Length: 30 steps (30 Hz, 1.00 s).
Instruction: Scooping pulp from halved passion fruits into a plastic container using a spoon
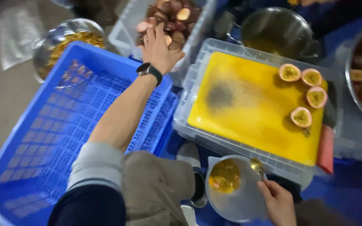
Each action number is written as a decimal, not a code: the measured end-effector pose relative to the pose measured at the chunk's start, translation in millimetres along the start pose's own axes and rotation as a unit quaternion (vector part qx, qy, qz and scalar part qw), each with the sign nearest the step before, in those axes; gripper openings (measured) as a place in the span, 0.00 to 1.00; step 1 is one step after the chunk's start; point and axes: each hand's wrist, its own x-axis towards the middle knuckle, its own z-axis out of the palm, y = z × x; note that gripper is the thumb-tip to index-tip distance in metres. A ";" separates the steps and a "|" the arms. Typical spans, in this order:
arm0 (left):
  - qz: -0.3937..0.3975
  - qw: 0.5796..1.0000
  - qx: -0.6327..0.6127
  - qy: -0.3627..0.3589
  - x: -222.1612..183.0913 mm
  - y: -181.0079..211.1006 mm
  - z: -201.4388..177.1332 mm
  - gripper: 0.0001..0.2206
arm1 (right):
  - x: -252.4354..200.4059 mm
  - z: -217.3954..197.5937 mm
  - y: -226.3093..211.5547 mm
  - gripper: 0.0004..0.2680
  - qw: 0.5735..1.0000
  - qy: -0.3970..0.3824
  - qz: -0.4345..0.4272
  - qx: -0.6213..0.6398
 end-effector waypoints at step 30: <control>0.217 0.874 -0.287 -0.328 -152.0 207.7 15.9 0.33 | -27.0 -28.4 3.1 0.10 0.981 0.006 -0.184 0.058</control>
